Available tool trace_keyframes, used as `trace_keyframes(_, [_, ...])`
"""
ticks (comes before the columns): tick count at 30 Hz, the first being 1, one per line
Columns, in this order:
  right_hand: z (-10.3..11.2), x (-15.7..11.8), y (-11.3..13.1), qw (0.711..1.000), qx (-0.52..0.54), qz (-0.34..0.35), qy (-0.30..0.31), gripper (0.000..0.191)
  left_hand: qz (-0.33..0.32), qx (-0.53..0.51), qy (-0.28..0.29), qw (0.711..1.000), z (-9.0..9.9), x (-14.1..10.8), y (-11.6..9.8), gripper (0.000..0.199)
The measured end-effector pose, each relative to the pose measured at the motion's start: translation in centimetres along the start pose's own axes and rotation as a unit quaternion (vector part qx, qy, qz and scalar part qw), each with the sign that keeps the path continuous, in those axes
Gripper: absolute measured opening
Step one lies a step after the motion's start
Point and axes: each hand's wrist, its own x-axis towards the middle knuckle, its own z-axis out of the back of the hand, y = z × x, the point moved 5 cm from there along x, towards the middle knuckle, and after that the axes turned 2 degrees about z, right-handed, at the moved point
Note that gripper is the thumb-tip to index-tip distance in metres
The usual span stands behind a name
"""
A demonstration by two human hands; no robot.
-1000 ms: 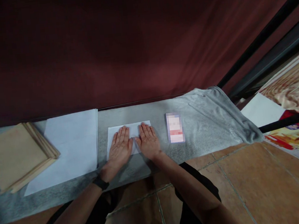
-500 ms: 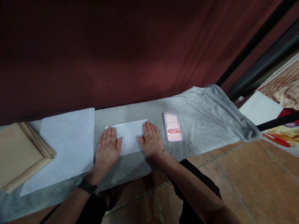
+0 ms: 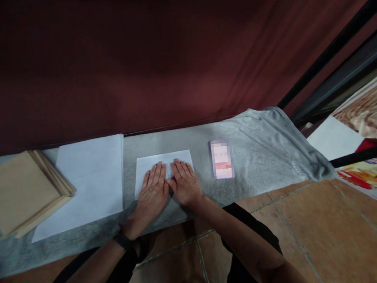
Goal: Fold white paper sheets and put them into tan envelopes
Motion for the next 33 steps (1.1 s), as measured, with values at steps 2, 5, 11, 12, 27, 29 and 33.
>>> trace_keyframes(2, [0.2,-0.2,-0.6,1.0,-0.011,-0.003,-0.007,0.062,0.012,0.005,-0.003,1.0,0.3,-0.1,0.6,0.062])
trace_keyframes(5, [0.5,-0.5,-1.4,1.0,-0.02,-0.008,-0.012,0.063,0.028,0.012,-0.006,1.0,0.7,-0.3,1.6,0.063])
trace_keyframes(11, [0.6,-1.0,-2.1,0.999,-0.028,-0.021,-0.025,0.066,0.049,0.013,-0.019,0.999,1.1,-0.8,3.6,0.064])
trace_keyframes(12, [0.6,-1.1,-2.2,0.999,-0.028,-0.022,-0.027,0.066,0.054,0.012,-0.019,0.998,1.2,-0.9,3.8,0.064])
trace_keyframes(27, [0.6,0.9,0.3,1.0,0.011,0.009,0.02,0.06,-0.013,-0.014,0.012,1.0,0.1,0.3,-0.6,0.061])
trace_keyframes(29, [0.3,1.1,0.2,1.0,0.009,0.01,0.018,0.059,-0.008,-0.015,0.016,1.0,-0.3,0.5,-0.4,0.061])
trace_keyframes(33, [0.1,1.7,-0.6,1.0,-0.003,0.006,-0.007,0.057,0.006,-0.009,0.015,1.0,-0.4,1.4,0.2,0.06])
